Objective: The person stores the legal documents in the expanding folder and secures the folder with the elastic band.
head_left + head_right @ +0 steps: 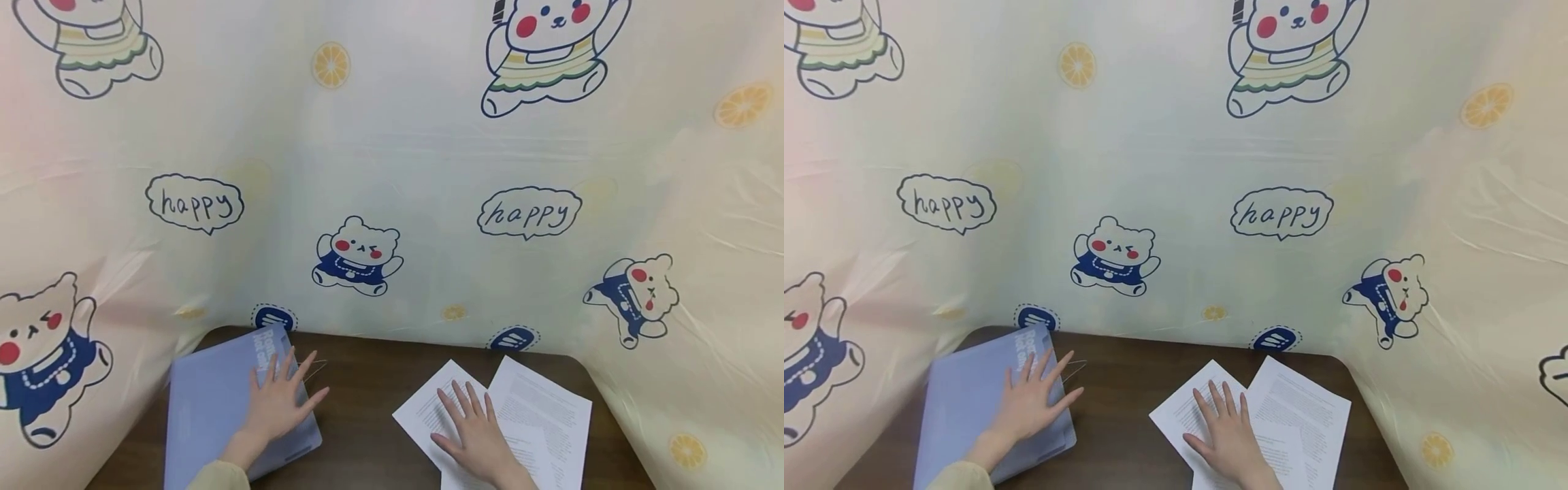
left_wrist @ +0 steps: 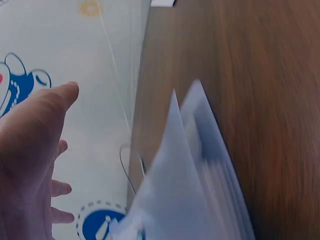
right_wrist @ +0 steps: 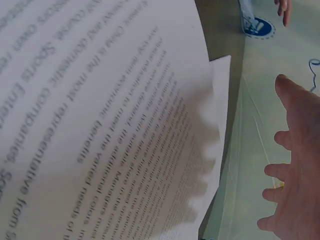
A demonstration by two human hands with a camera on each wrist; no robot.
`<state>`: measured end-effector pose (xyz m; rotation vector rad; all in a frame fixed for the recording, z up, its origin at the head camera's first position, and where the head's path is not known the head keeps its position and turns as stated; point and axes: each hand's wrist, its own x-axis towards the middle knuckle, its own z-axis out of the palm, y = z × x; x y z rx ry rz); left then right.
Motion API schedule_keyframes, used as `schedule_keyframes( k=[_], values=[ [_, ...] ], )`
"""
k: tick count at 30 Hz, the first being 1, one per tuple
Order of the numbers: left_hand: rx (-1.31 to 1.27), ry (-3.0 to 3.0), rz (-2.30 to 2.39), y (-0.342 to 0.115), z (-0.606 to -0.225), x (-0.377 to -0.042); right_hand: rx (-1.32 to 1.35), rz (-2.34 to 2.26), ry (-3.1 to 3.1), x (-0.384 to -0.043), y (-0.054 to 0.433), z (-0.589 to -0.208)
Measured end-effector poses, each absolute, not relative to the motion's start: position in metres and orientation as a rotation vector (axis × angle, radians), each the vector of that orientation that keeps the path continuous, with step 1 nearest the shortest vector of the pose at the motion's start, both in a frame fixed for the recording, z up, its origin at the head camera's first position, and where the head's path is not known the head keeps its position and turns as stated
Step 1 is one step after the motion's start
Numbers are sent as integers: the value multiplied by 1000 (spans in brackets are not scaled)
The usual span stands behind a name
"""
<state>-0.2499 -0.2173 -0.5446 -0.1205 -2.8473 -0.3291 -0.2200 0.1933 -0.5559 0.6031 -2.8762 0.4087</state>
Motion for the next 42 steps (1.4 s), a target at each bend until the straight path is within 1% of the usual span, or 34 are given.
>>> schedule_keyframes(
  k=[8, 13, 21, 29, 35, 42],
  values=[
    [-82, -2931, -354, -248, -543, -272, 810, 366, -2739, -218, 179, -571],
    [-78, -2995, -323, -268, -542, -280, 938, 314, -2753, -212, 161, -569],
    [-20, -3079, -387, -289, -551, -273, 973, 304, -2896, -206, 141, -562],
    [-4, -3215, -434, -299, -564, -266, 1019, 226, -2870, -203, 133, -572],
    [-2, -3264, -440, -299, -573, -257, 1043, 196, -2912, -197, 129, -580],
    [-18, -3274, -440, -291, -576, -254, 1065, 228, -2981, -193, 124, -581]
  ],
)
